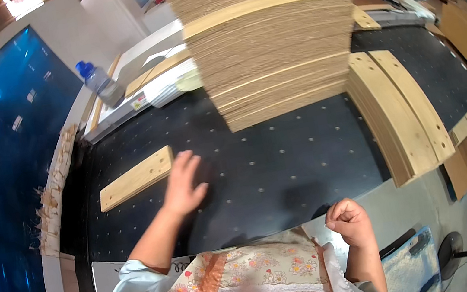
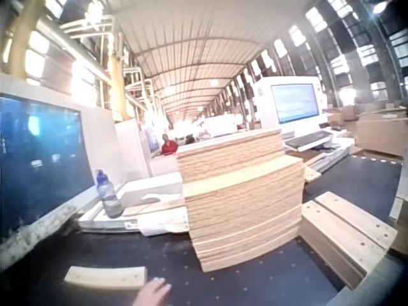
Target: The person handles wood boards by moving them between a workstation and a pallet, picking up a board, turning it over to check different sides, and placing it onto a stack.
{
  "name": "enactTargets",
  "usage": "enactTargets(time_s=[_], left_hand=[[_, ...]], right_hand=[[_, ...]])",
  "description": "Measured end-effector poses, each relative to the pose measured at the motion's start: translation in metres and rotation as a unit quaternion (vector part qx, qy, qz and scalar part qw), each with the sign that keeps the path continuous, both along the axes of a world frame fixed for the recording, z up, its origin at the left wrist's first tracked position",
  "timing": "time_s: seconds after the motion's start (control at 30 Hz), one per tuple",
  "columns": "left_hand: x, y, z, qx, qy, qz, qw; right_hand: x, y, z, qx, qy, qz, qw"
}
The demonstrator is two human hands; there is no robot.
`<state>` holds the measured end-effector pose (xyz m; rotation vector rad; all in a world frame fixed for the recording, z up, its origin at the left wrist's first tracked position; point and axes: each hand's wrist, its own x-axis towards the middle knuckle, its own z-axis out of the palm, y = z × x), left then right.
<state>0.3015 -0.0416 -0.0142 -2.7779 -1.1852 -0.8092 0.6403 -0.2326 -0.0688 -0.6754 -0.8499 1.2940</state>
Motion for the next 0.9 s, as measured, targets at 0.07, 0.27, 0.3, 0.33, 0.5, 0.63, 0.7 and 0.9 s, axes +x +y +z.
enactTargets(time_s=[0.07, 0.27, 0.3, 0.33, 0.5, 0.63, 0.7, 0.9], left_hand=[[-0.067, 0.017, -0.004, -0.043, 0.02, 0.144, 0.988], [-0.176, 0.053, 0.004, -0.18, 0.127, 0.233, 0.947], [-0.179, 0.057, 0.008, -0.188, 0.147, 0.226, 0.944], [-0.182, 0.062, 0.011, -0.196, 0.166, 0.218, 0.941], [-0.2, 0.082, 0.0, -0.207, 0.177, 0.164, 0.948], [-0.206, 0.087, -0.004, -0.172, 0.134, 0.117, 0.969], [-0.211, 0.085, -0.003, -0.144, 0.105, 0.114, 0.977], [-0.169, 0.05, -0.002, -0.141, 0.09, 0.037, 0.985]], right_hand=[[-0.024, 0.022, 0.006, 0.004, -0.012, -0.001, 1.0], [-0.086, 0.082, 0.0, -0.043, -0.052, -0.019, 0.998], [-0.088, 0.086, -0.005, -0.012, -0.069, -0.02, 0.997], [-0.089, 0.088, -0.003, -0.011, -0.074, -0.023, 0.997], [-0.091, 0.087, 0.0, -0.01, -0.076, -0.065, 0.995], [-0.094, 0.087, -0.003, -0.016, -0.081, -0.087, 0.993], [-0.097, 0.09, -0.002, -0.018, -0.08, -0.092, 0.992], [-0.09, 0.086, -0.002, -0.025, -0.099, -0.065, 0.993]])
